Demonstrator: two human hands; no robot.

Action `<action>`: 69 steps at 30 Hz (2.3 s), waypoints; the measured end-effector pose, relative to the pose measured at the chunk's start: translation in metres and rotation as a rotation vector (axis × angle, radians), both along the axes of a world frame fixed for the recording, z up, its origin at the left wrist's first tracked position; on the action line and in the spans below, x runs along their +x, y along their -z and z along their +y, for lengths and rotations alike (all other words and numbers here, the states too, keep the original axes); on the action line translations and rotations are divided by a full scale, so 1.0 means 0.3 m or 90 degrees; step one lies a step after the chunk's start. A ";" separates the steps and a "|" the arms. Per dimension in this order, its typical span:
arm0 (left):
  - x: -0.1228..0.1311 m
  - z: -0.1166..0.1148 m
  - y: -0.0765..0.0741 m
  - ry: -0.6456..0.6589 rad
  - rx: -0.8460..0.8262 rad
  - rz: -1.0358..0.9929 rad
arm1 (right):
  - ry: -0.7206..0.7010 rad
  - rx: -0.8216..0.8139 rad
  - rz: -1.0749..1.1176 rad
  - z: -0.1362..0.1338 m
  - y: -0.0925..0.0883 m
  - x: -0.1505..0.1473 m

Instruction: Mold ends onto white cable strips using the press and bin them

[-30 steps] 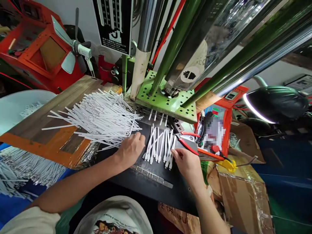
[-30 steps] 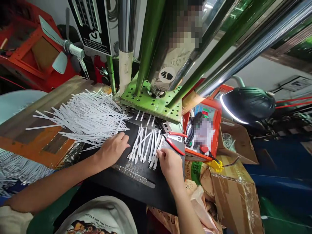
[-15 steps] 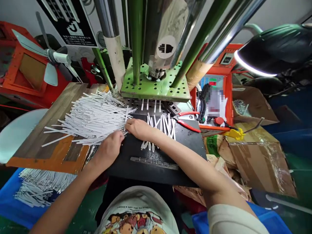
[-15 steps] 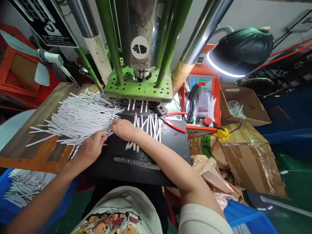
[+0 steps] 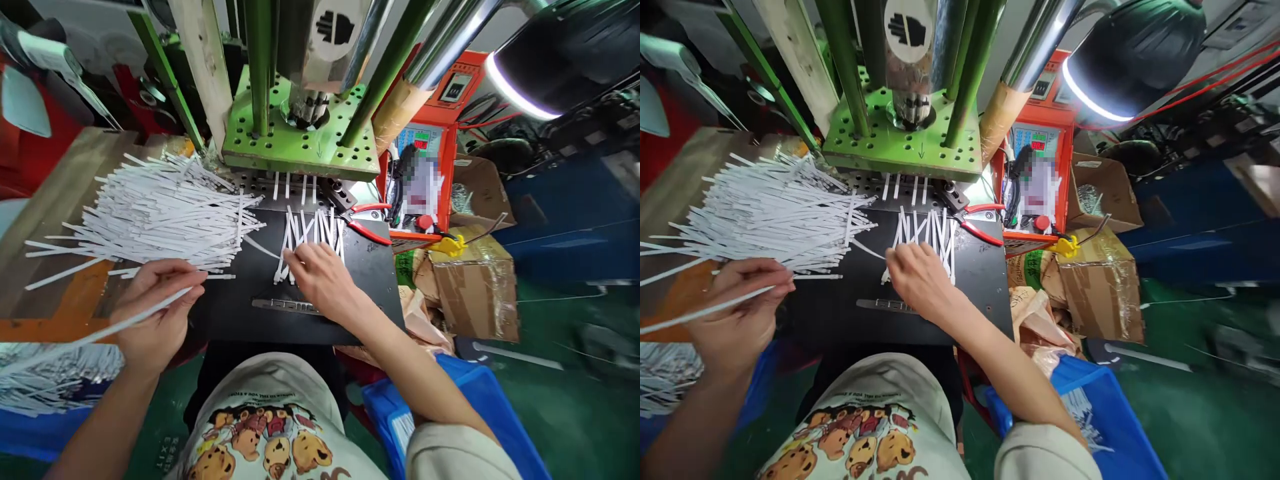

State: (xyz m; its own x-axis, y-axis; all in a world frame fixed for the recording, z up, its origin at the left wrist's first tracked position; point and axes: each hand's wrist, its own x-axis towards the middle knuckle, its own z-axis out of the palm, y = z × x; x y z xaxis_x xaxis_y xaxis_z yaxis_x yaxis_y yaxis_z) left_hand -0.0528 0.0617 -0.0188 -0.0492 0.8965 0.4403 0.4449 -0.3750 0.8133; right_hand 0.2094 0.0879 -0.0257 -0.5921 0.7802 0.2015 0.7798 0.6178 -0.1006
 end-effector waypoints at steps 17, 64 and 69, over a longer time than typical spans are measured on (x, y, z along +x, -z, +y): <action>0.266 -0.050 0.150 0.344 0.142 0.312 | 0.048 -0.088 0.304 -0.307 0.144 0.118; 0.197 -0.035 0.173 0.355 0.102 0.264 | 0.095 -0.084 0.329 -0.325 0.159 0.155; 0.169 -0.012 0.113 0.448 0.055 0.331 | -0.004 -0.261 0.233 -0.227 0.064 0.224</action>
